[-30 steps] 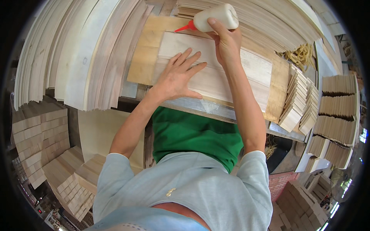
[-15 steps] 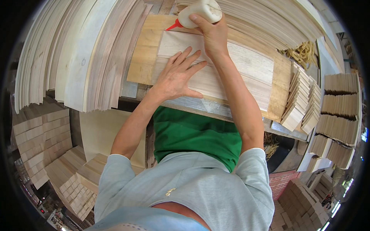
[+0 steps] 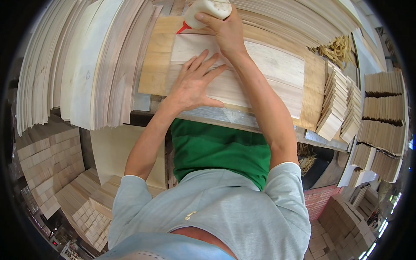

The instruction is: The recorder applies glue to small wood panels and assembles them into a box frame.

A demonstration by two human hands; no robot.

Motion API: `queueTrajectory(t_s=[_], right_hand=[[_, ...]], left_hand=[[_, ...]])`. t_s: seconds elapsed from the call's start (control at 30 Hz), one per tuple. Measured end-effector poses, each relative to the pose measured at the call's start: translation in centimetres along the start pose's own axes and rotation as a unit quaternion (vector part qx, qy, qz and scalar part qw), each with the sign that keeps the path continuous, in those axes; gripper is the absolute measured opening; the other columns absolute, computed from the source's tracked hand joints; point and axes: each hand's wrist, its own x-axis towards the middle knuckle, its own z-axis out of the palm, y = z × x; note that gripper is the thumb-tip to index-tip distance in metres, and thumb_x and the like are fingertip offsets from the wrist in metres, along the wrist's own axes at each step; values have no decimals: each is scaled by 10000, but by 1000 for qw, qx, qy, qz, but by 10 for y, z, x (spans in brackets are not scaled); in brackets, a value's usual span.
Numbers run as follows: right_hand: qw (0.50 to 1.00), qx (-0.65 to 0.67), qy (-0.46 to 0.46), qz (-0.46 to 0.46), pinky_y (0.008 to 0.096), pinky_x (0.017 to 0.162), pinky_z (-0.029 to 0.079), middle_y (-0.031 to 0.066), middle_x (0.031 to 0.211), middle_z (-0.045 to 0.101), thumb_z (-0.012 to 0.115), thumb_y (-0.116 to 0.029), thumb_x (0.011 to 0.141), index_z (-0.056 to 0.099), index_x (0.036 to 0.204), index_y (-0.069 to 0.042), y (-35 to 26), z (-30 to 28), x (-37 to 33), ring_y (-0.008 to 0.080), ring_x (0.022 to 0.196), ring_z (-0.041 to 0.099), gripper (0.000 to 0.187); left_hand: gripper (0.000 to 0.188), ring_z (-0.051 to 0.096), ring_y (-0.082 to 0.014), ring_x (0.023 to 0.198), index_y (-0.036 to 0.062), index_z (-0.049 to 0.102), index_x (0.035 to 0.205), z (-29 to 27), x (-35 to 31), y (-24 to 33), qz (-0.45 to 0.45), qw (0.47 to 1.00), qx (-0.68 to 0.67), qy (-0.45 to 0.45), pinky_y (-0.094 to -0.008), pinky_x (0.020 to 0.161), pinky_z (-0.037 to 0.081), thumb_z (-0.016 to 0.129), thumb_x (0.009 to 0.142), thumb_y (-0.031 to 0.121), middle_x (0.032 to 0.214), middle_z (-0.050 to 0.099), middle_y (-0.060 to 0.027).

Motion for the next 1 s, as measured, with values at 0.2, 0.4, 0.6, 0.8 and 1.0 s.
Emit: queueTrajectory(t_s=[0.2, 0.4, 0.6, 0.8, 1.0], right_hand=[[998, -56, 0, -29, 330, 925, 481, 115, 1144, 623, 751, -106, 781, 493, 1257, 20, -4, -18, 3, 199, 1052, 595, 556], [1000, -24, 7, 7, 351, 883, 525, 91, 1122, 613, 760, -74, 798, 480, 1240, -3, -11, -58, -2, 207, 1040, 611, 527], [997, -63, 33, -10, 339, 864, 533, 96, 1140, 603, 750, -43, 805, 476, 1246, 4, -34, -108, -18, 210, 1046, 608, 521], [993, -86, 75, -19, 322, 827, 529, 76, 1110, 635, 766, -69, 799, 528, 1221, -13, -57, -172, -35, 180, 1015, 618, 488], [989, -91, 106, -42, 335, 852, 534, 67, 1121, 639, 755, -55, 808, 547, 1213, -27, -78, -229, -50, 179, 1024, 621, 456]], left_hand=[[947, 249, -315, 1418, 170, 483, 1391, -1, 0, 0, -1, 1000, 1, -4, -477, 1151, 225, 809, 580, 537, 1502, 354, -101], [944, 255, -323, 1414, 167, 489, 1388, -1, 0, 2, -4, 1000, 7, -12, -478, 1150, 223, 817, 577, 521, 1502, 355, -103], [934, 244, -320, 1423, 166, 488, 1390, -1, 2, 3, -7, 1000, 9, -26, -482, 1150, 214, 818, 587, 509, 1509, 349, -102], [916, 233, -318, 1431, 165, 492, 1390, -1, 3, 4, -13, 999, 19, -39, -480, 1153, 201, 822, 597, 484, 1520, 338, -102], [942, 229, -320, 1434, 160, 486, 1397, -1, 5, 7, -15, 999, 27, -44, -481, 1154, 201, 840, 578, 463, 1529, 327, -100]])
